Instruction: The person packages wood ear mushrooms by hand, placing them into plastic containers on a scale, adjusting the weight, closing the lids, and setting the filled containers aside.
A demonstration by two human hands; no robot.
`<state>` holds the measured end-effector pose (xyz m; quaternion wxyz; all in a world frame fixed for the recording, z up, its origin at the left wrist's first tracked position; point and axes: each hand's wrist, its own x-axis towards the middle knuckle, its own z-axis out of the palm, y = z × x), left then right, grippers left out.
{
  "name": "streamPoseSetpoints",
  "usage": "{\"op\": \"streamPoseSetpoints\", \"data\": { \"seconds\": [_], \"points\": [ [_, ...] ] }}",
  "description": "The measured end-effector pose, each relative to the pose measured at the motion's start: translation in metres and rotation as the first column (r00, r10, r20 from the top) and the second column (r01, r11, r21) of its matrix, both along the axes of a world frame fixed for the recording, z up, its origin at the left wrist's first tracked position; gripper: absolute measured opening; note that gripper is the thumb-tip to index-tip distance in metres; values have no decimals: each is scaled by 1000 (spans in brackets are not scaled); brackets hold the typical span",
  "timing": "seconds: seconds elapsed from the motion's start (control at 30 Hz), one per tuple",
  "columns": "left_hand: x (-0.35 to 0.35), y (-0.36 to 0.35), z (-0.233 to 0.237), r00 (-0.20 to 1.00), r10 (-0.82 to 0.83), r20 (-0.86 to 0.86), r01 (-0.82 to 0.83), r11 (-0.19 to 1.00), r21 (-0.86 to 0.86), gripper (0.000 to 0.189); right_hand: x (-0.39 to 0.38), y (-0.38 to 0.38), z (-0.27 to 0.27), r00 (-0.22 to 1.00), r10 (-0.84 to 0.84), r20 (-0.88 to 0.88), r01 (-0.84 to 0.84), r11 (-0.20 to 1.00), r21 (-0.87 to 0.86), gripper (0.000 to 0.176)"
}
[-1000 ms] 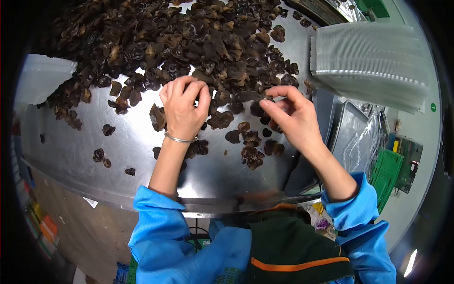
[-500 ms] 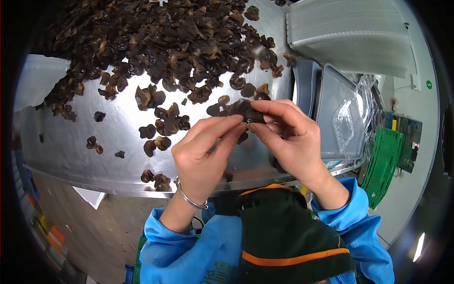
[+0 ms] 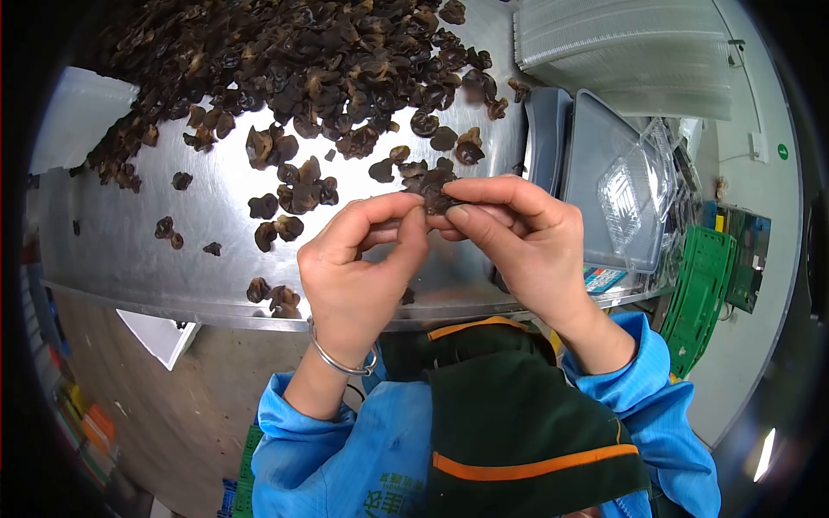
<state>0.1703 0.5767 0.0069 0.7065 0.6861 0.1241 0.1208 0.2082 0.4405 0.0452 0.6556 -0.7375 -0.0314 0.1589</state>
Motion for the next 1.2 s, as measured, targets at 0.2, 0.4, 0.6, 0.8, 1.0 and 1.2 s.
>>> {"op": "streamPoseSetpoints", "data": {
  "seconds": [0.2,0.4,0.6,0.8,1.0,1.2],
  "points": [
    [-7,0,5,998,-54,9,54,999,1,13,-2,-10,3,984,15,-180,11,990,142,20],
    [-7,-2,8,995,-103,18,103,993,-57,15,-3,-18,-9,979,84,-184,-32,963,266,20],
    [-9,0,9,991,-99,-87,73,962,-262,15,-7,-14,-12,910,22,-413,136,927,349,21],
    [-8,0,3,995,-56,-80,40,982,-185,12,-18,-13,-26,939,89,-333,36,935,352,20],
    [-40,27,-23,960,-44,-277,11,992,-122,14,-21,-7,-32,817,113,-565,199,866,460,19],
    [-237,110,-97,420,-193,-887,719,666,195,10,23,-17,-70,801,-15,-598,305,871,386,51]
  ]
}}
